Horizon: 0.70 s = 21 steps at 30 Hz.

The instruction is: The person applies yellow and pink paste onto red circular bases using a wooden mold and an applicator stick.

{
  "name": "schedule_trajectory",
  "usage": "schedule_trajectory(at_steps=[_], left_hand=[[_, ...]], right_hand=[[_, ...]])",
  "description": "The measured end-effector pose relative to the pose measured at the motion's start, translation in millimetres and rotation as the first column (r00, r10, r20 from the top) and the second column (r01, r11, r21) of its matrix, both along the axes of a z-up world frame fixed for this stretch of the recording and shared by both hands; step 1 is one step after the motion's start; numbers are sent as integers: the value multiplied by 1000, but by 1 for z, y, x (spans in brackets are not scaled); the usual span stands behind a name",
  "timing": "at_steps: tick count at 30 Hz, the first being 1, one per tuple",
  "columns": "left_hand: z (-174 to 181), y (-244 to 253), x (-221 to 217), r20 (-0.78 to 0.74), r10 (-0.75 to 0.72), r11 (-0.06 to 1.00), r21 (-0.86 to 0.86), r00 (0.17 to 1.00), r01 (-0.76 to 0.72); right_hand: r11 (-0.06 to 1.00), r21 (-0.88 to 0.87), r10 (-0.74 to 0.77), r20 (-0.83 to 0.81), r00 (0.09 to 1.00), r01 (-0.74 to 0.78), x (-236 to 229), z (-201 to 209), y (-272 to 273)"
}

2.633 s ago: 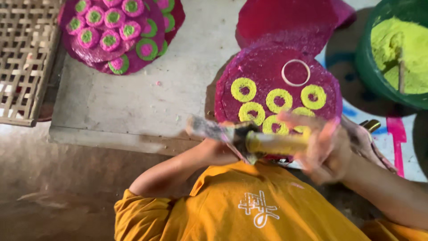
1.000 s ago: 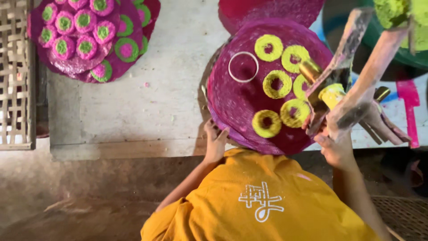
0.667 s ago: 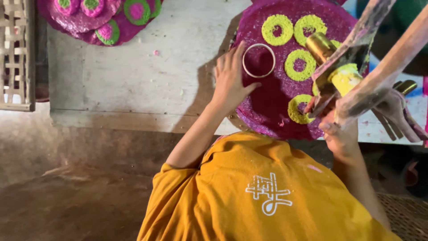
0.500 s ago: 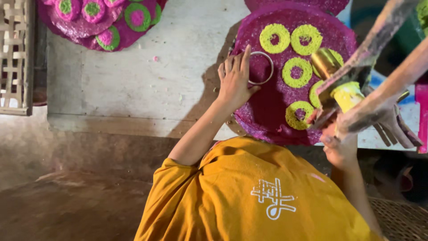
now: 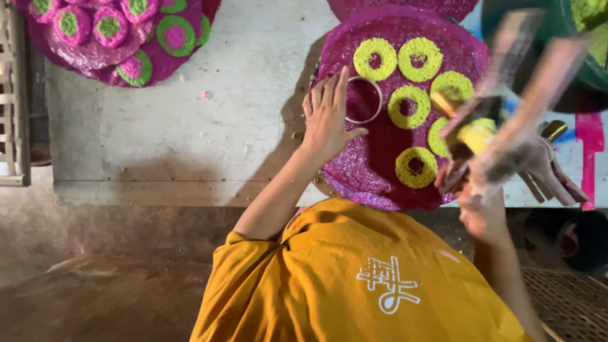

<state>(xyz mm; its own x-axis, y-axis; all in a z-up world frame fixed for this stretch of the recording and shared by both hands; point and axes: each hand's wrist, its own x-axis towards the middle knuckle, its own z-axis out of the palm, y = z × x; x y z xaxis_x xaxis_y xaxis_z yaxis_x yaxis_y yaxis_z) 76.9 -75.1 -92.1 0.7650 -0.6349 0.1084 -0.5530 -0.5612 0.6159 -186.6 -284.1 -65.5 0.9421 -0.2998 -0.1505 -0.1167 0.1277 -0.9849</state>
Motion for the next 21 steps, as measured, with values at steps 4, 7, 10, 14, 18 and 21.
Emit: schedule_trajectory(at_steps=[4,7,10,14,18,21], left_hand=[[31,-11,33,-554,-554,627,-769,622,-126],[44,-18,45,-283,-938,196,-908,197,-371],[48,-33,51,-37,-974,-63,-904,224,-422],[31,-49,62,-53,-932,-176,-798,359,-576],[10,-53,84,-67,-867,-299,-724,495,-622],[-2,-42,99,-6,-846,-369,-716,534,-593]], right_hand=[[902,295,348,-59,936,-317,34,19,-20],[707,560,631,-221,744,-433,63,33,-39],[713,534,697,-469,543,-454,101,52,-66],[836,244,439,-835,331,-491,151,79,-96],[473,-322,180,-876,448,-820,196,91,-89],[486,-228,273,-877,395,-843,214,85,-66]])
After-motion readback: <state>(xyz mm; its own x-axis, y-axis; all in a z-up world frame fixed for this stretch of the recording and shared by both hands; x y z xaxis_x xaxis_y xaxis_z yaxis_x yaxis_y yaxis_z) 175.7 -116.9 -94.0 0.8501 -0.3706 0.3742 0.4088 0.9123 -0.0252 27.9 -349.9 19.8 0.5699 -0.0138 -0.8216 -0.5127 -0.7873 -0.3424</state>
